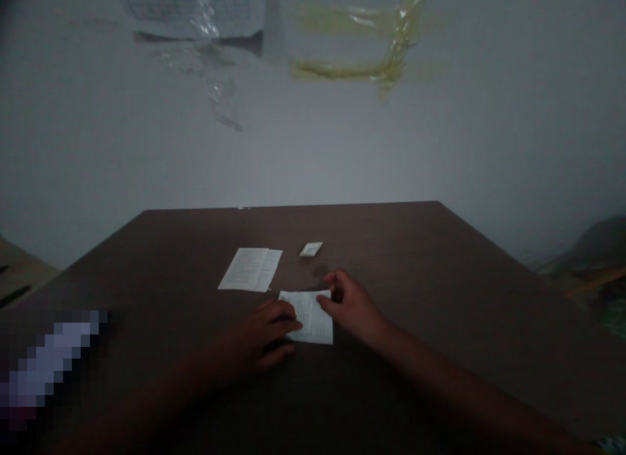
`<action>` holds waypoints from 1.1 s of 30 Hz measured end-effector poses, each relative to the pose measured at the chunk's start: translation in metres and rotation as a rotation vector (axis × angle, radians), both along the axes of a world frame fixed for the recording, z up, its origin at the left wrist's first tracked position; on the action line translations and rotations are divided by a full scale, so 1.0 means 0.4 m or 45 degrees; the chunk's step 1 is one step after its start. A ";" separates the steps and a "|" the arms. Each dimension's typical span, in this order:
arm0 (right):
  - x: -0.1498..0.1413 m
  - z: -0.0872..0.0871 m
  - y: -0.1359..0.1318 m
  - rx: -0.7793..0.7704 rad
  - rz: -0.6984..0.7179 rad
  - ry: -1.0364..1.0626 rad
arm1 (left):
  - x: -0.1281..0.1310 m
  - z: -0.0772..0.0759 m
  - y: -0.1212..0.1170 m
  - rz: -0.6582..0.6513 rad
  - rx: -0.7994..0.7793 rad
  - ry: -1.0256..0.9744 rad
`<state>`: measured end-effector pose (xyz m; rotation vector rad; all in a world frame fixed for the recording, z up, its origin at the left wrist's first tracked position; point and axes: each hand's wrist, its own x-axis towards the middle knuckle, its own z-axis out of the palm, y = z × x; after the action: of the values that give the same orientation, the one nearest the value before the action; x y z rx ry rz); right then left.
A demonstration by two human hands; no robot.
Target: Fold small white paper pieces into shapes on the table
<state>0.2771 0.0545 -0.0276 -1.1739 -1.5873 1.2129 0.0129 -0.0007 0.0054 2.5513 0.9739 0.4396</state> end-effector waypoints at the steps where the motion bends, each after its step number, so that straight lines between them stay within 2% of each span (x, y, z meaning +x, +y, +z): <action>1: 0.002 0.004 0.001 0.009 -0.020 -0.038 | 0.000 -0.003 0.002 0.000 0.006 -0.009; 6: 0.005 0.026 -0.008 0.039 -0.037 -0.003 | 0.000 -0.017 0.007 0.007 0.010 -0.057; 10: 0.006 0.030 -0.022 0.043 0.071 0.133 | -0.003 -0.016 0.003 -0.003 -0.002 -0.053; 14: 0.017 0.032 -0.036 0.267 0.142 0.123 | -0.002 -0.004 -0.003 -0.016 0.005 -0.024; 23: 0.022 0.066 -0.049 0.732 0.558 -0.234 | 0.007 0.022 -0.009 -0.061 -0.074 0.017; 33: 0.022 0.078 -0.054 1.042 0.603 -0.524 | 0.008 0.026 -0.012 -0.093 -0.048 0.052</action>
<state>0.2859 0.0330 0.0037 -0.5297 -2.4384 0.4547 0.0162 -0.0055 0.0156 2.5620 0.8915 0.3468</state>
